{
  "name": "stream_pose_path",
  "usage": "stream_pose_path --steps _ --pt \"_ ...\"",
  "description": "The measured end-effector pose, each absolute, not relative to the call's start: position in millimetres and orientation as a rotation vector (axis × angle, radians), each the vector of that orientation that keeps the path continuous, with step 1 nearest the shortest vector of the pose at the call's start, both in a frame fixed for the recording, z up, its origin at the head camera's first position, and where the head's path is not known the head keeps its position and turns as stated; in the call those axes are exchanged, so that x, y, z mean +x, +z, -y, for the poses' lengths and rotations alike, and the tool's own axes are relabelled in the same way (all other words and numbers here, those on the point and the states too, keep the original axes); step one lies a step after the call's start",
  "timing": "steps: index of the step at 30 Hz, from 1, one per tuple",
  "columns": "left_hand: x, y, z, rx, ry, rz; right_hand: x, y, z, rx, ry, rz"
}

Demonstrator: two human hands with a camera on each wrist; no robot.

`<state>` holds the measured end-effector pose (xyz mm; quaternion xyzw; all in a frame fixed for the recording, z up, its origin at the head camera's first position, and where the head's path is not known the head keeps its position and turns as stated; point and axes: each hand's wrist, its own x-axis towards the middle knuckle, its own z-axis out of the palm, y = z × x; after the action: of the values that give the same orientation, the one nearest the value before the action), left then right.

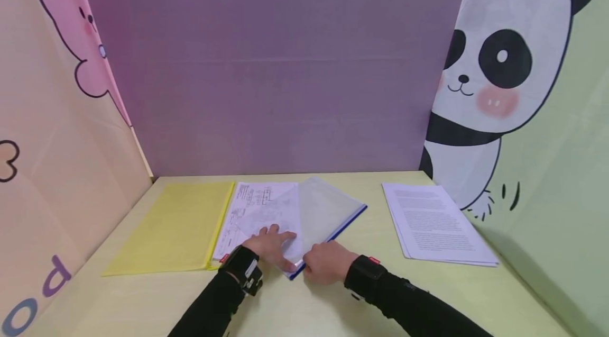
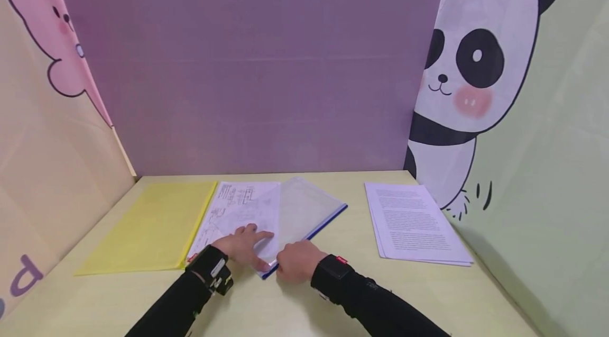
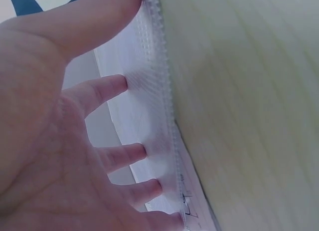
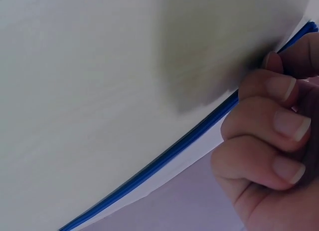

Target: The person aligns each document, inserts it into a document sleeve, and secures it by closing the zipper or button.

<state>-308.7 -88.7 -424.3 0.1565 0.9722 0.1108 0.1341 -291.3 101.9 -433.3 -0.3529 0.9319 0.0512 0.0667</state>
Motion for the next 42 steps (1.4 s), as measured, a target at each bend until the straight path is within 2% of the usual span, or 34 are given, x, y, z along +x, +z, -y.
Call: stream_pose_path --steps 42 --pt "-305.6 -422.5 87.5 0.441 0.358 -2.817 -294.8 -427.7 -115.4 -0.948 0.041 -2.858"
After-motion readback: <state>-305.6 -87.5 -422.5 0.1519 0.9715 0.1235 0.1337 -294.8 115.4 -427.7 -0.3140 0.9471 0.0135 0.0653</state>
